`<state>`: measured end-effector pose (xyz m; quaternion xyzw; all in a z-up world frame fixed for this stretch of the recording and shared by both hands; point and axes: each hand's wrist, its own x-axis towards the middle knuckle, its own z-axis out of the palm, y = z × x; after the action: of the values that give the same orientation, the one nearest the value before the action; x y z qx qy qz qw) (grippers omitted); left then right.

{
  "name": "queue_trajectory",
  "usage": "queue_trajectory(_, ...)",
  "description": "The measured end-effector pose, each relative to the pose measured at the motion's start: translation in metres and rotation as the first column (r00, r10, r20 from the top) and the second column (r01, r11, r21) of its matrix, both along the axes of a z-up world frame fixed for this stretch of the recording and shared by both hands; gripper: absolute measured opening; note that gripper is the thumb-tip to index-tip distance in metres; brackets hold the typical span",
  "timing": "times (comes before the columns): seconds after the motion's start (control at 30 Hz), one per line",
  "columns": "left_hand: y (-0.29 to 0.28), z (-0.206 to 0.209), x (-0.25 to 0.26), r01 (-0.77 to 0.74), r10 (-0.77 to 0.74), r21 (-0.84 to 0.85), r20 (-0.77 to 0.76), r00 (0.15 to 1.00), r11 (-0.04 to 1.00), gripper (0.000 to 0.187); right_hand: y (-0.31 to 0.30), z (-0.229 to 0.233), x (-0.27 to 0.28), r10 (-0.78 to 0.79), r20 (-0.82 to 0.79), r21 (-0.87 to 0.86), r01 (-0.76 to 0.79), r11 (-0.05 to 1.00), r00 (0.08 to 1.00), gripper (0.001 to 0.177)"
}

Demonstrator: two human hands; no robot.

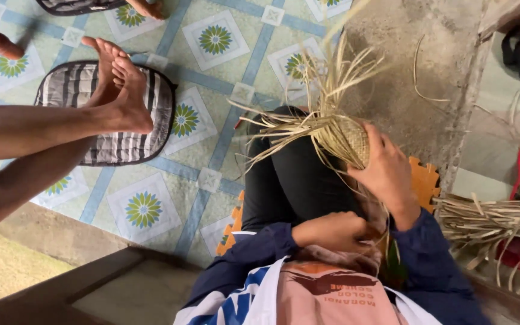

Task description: Weaving a hat from dried straw strands by hand while sitting on a cushion on the floor.

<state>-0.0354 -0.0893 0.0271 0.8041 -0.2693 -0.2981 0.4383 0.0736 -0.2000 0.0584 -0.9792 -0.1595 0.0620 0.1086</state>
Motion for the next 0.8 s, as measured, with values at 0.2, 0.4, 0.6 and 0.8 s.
queue_trajectory(0.2,0.073,0.018,0.027,-0.513,0.649,-0.467,0.716,0.259,0.720,0.027,-0.017,-0.012,-0.006,0.131,0.061,-0.018,-0.130,0.991,0.990,0.106)
queue_trajectory(0.4,0.109,0.007,0.043,-0.712,0.506,-0.275,0.852,0.130,0.646,0.015,-0.010,0.013,-0.062,0.114,-0.117,0.151,-0.096,0.984,0.987,0.099)
queue_trajectory(0.6,0.105,0.019,0.014,-0.735,0.477,-0.316,0.879,0.012,0.600,0.006,0.012,0.026,-0.109,0.086,0.024,0.209,-0.089,0.974,0.996,0.102)
queue_trajectory(0.8,0.096,0.023,-0.001,-0.691,0.410,-0.231,0.906,0.102,0.684,0.015,-0.011,-0.045,-0.123,0.116,0.142,0.207,-0.144,0.968,0.983,0.095)
